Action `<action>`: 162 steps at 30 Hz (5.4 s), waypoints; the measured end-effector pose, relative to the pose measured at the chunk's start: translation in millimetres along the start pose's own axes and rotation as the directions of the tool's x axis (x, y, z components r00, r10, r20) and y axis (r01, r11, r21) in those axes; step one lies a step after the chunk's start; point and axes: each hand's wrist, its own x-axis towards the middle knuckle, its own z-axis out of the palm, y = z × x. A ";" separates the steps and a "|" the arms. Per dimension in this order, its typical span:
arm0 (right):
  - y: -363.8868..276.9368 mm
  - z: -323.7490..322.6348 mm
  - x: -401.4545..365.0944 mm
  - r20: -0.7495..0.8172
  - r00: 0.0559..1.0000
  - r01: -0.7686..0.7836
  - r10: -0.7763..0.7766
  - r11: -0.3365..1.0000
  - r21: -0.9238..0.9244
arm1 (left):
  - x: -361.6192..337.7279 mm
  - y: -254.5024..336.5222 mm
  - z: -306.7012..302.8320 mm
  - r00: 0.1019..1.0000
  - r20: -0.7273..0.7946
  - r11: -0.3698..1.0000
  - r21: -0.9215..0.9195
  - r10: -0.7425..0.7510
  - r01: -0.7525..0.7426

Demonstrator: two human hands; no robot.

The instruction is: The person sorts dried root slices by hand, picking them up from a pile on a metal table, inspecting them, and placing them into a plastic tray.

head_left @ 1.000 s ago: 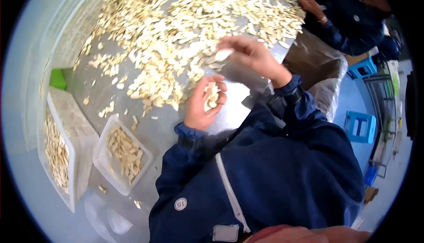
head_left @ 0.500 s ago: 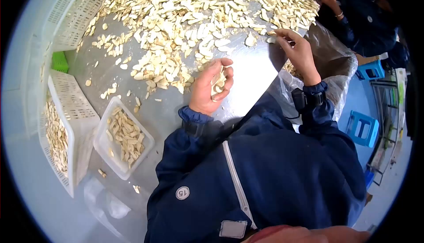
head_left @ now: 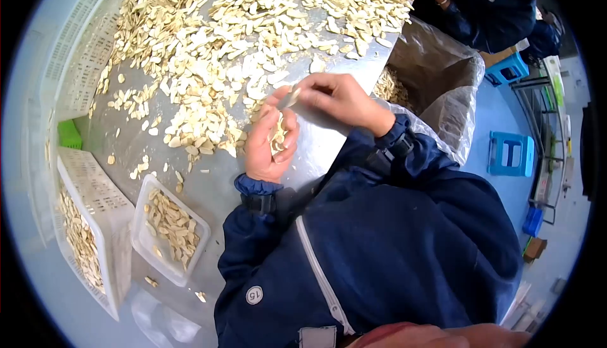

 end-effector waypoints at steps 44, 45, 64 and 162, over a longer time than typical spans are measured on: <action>-25.1 -19.8 -15.9 -0.050 0.979 0.192 -0.197 0.977 -0.089 | 4.7 -7.0 -5.9 0.997 -0.020 0.994 0.079 -0.072 0.073; -25.2 -18.7 -13.1 -0.033 0.967 0.243 -0.251 0.958 -0.152 | 3.7 -5.0 2.1 0.993 -0.081 0.992 0.081 -0.086 0.092; 41.3 -89.5 20.0 -0.402 0.841 -0.112 -0.363 0.610 -0.785 | 2.4 -5.3 -16.7 0.998 -0.010 0.996 0.064 -0.054 0.055; -20.8 -35.2 84.8 -0.097 0.970 0.122 -0.224 0.787 -0.604 | 3.8 -5.6 -12.2 0.998 -0.039 0.997 0.057 -0.045 0.047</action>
